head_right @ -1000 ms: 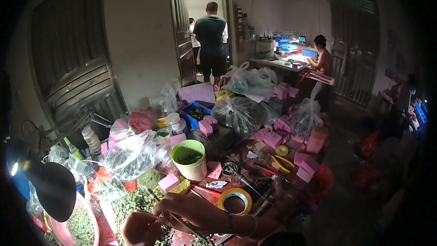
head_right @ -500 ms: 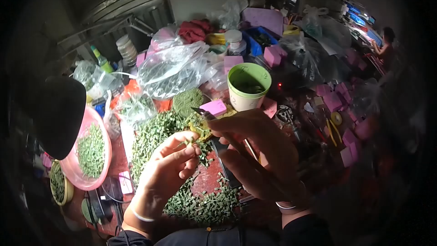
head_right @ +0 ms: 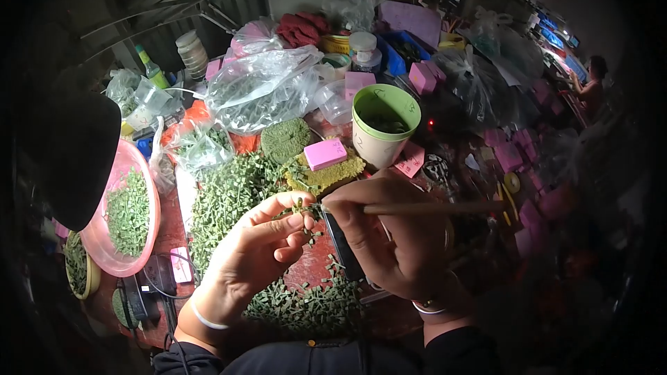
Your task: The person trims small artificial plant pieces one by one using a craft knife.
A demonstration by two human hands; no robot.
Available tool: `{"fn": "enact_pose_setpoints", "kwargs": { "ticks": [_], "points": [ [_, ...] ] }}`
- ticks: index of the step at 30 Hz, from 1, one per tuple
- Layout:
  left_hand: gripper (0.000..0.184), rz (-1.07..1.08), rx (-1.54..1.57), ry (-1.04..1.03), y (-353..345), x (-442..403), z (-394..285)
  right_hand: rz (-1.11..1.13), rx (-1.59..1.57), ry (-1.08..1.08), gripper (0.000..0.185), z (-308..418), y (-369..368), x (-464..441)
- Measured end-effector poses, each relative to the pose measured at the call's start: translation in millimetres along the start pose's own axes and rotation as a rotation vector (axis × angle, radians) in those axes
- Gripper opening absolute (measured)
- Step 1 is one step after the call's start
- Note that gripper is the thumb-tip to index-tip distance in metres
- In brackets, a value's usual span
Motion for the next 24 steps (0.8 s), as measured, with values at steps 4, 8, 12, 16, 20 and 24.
{"fn": "enact_pose_setpoints", "kwargs": {
  "ticks": [4,8,12,16,20,24],
  "points": [
    [0.026,0.019,-0.032,-0.012,-2,1,1,0.031,-0.041,-0.003,0.002,-2,-3,1],
    [0.024,0.063,-0.079,-0.057,-2,1,1,0.049,-0.074,-0.010,0.002,-4,-6,3],
    [0.023,0.126,-0.122,-0.090,-1,1,1,0.070,-0.182,-0.038,0.005,-8,-2,5],
    [0.024,0.004,-0.146,-0.242,16,-2,-13,-0.016,-0.357,-0.311,0.013,-20,2,7],
    [0.025,-0.045,0.063,-0.474,25,5,-46,0.041,-0.326,-0.347,0.023,-48,-19,-3],
    [0.030,-0.046,-0.044,-0.411,23,6,-43,0.103,-0.490,-0.421,0.028,-55,-34,-1]
  ]
}}
Point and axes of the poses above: each hand's wrist, its own x-axis away from the middle knuckle, its own y-axis out of the back of the hand, z = x × y, the point moved 6 cm from there along -x, towards the middle knuckle, and after that the axes turned 5 degrees about -y, right-handed, at the moved point
